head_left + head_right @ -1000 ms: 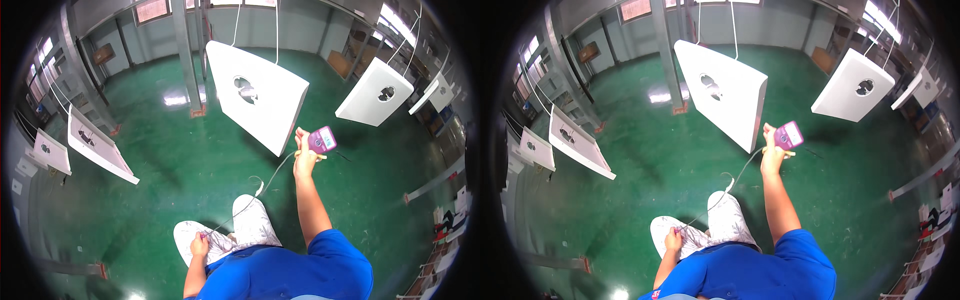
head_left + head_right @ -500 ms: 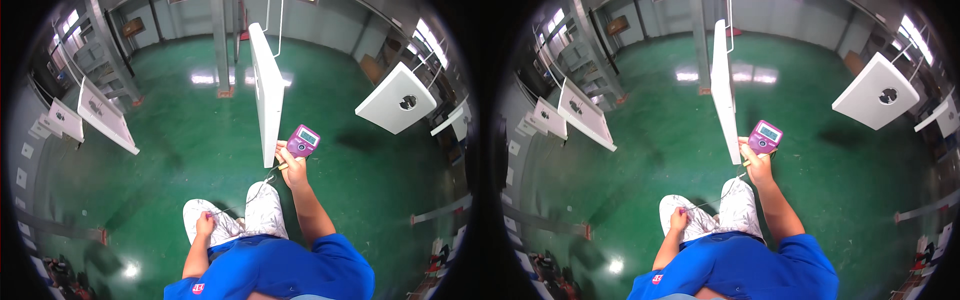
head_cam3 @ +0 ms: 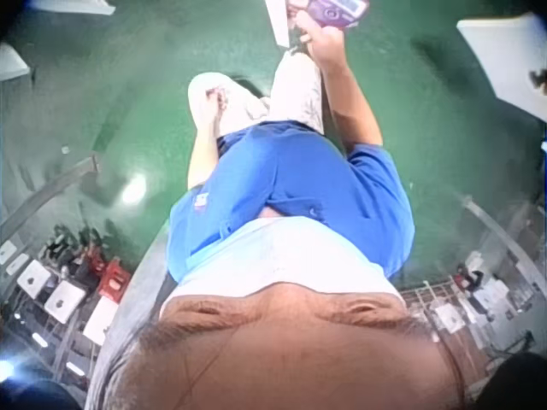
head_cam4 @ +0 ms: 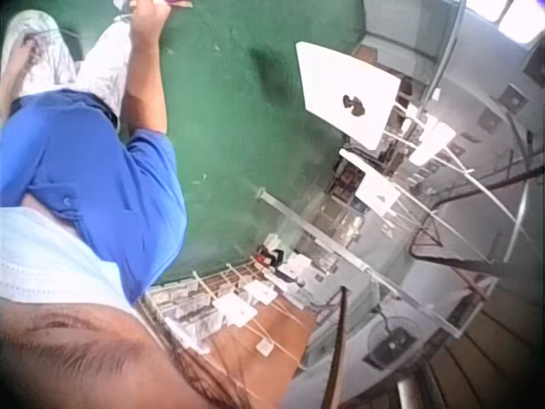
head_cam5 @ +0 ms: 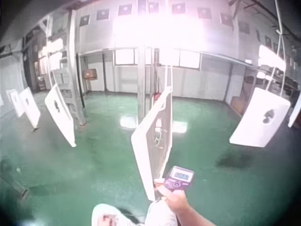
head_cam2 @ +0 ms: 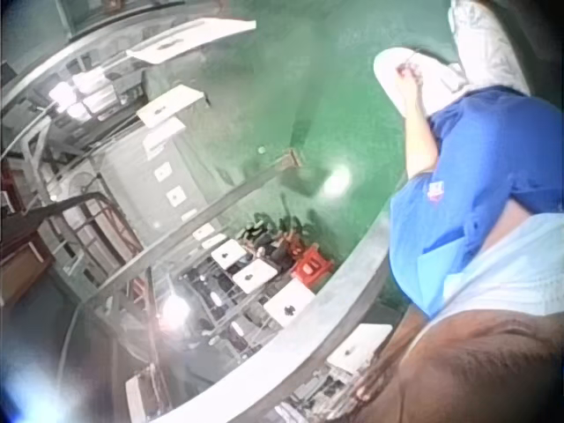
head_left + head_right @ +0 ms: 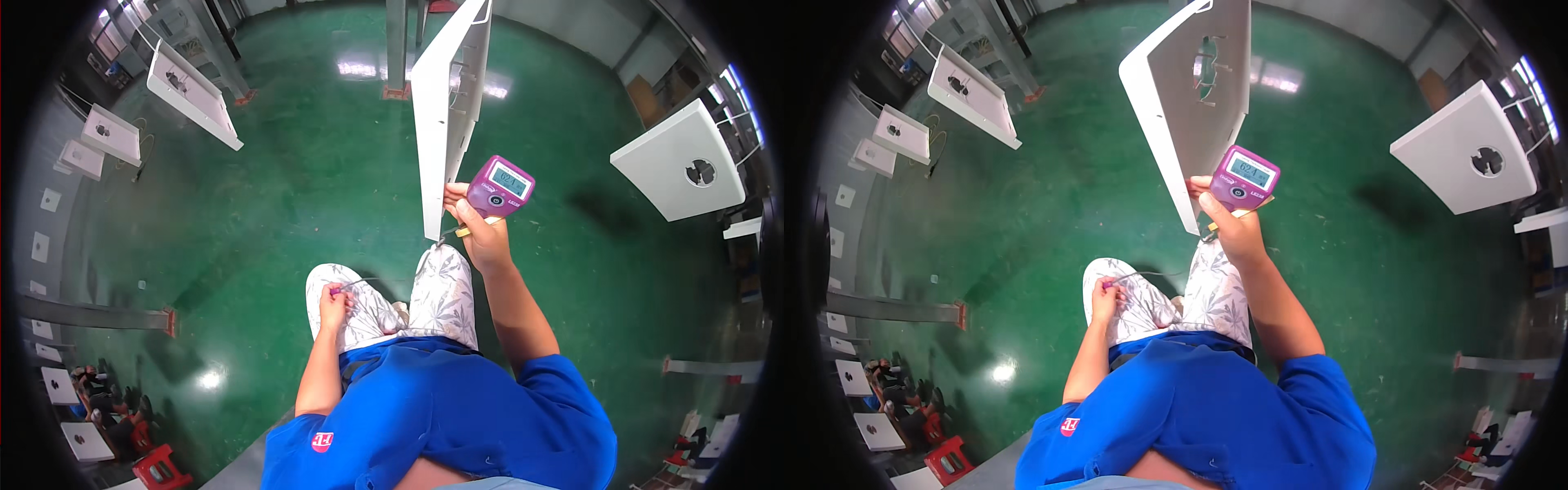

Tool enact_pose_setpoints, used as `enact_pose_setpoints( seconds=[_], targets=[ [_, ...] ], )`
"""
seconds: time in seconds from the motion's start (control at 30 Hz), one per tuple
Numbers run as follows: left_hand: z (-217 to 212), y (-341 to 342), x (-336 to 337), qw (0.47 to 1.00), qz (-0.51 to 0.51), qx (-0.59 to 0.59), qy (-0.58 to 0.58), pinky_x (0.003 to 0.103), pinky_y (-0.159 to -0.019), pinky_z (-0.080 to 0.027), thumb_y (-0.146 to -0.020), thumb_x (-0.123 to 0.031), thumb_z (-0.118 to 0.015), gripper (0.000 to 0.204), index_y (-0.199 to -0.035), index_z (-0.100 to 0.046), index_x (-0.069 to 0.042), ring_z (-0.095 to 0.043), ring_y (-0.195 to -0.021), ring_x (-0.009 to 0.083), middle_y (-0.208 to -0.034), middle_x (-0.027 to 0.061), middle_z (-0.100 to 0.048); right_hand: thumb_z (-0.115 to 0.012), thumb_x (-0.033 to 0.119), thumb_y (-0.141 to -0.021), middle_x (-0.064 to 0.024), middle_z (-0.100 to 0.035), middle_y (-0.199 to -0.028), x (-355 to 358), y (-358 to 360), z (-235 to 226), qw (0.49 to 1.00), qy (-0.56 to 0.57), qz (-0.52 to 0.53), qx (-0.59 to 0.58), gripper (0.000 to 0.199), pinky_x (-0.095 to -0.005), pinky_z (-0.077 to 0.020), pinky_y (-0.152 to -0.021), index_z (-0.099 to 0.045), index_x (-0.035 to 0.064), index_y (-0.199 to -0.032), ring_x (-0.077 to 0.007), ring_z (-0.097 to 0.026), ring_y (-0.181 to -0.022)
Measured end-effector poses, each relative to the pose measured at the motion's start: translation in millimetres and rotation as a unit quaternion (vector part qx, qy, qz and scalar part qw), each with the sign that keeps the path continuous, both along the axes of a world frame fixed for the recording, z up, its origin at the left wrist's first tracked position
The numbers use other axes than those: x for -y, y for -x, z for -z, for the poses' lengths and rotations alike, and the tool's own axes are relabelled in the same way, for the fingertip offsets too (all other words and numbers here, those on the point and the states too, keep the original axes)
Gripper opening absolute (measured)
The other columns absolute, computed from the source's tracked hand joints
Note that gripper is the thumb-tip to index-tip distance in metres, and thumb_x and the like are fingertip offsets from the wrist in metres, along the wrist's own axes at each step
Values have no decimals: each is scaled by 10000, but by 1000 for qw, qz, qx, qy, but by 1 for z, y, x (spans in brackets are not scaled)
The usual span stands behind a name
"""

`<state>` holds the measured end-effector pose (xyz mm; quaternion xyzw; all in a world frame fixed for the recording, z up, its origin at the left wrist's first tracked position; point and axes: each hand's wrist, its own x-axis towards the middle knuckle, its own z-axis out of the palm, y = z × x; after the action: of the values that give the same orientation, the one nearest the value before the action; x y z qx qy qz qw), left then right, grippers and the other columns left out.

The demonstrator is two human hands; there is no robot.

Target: Inspecting the coating thickness of white metal parts using a digital gauge.

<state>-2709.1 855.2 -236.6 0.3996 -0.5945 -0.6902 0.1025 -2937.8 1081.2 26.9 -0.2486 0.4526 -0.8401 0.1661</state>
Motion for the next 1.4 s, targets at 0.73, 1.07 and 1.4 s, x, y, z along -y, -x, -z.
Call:
enact_pose_setpoints(
  seconds=[0.73, 1.07, 1.4],
  targets=[
    [-338, 104, -47, 657, 85, -521, 538, 310, -592, -550, -911, -39, -583, 213, -999, -389, -29, -663, -677, 211, -851, 188, -656, -532, 91, -950, -235, -485, -1343, 27, -13, -104, 995, 52, -35, -76, 459, -417, -383, -1073, -407, -108, -1344, -327, -471, -1265],
    [-419, 108, -58, 656, -40, -510, 554, 235, -519, -457, -805, -20, -605, 251, -1043, -544, 33, -579, -557, 124, -681, 72, -608, -547, 49, -937, -128, -565, -1286, 50, -56, -114, 991, 104, -73, -31, 386, -337, -404, -1044, -500, -27, -1312, -202, -536, -1201],
    [-434, 99, -65, 698, -67, -433, 567, 264, -485, -479, -832, -73, -609, 139, -921, -532, 2, -591, -511, 127, -644, 73, -606, -600, 84, -922, -106, -602, -1239, 46, -77, -124, 994, 86, -58, -26, 361, -316, -410, -1024, -555, -24, -1263, -177, -558, -1160]
  ],
)
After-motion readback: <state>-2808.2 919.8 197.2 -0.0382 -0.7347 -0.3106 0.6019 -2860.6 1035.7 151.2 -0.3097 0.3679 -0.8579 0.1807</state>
